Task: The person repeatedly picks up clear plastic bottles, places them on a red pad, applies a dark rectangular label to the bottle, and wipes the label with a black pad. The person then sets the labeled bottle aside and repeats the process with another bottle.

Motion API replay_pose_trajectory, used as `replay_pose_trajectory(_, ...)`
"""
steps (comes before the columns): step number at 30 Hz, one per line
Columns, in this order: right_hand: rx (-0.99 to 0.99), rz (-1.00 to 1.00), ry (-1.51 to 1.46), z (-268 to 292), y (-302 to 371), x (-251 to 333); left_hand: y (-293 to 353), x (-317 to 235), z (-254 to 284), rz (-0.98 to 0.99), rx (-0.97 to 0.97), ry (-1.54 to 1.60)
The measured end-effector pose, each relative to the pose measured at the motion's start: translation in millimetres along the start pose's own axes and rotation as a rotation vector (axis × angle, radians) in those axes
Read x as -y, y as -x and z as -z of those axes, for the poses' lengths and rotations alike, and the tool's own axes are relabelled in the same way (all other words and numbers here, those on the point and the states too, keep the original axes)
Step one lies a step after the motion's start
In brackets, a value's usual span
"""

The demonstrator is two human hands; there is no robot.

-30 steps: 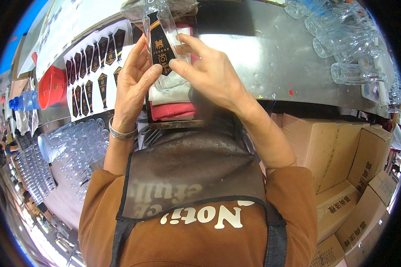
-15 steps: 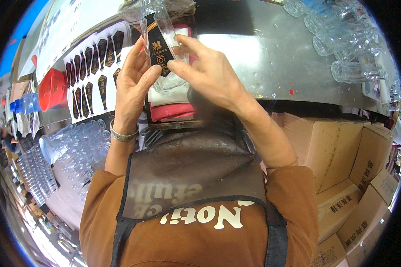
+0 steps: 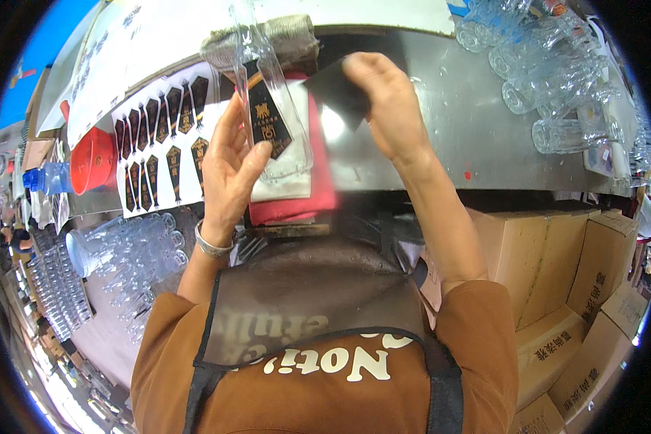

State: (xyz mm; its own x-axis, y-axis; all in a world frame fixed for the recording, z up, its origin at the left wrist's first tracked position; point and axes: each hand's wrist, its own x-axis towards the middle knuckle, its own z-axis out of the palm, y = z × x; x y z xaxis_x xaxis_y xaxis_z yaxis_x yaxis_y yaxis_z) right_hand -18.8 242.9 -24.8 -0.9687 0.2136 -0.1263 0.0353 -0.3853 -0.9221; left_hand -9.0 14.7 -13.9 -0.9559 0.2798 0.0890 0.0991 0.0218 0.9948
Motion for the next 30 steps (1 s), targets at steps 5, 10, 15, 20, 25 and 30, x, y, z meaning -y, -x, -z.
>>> replay_pose_trajectory(5,0.394,0.771,0.921,-49,-22,51,1,2,-2,0.005,-0.020,-0.002)
replay_pose_trajectory(10,0.438,0.870,1.014,-66,-51,78,1,4,-1,-0.011,-0.021,-0.083)
replay_pose_trajectory(15,0.343,0.717,1.045,-74,-60,89,2,6,0,-0.027,-0.023,-0.104)
replay_pose_trajectory(20,0.360,1.050,1.021,-73,-63,76,2,-1,-4,0.004,-0.018,-0.030)
replay_pose_trajectory(25,0.811,0.943,0.907,-54,0,60,-7,1,15,0.127,-0.107,0.307)
replay_pose_trajectory(30,0.407,0.307,0.624,-35,-7,64,-55,-19,12,0.346,-0.034,0.148)
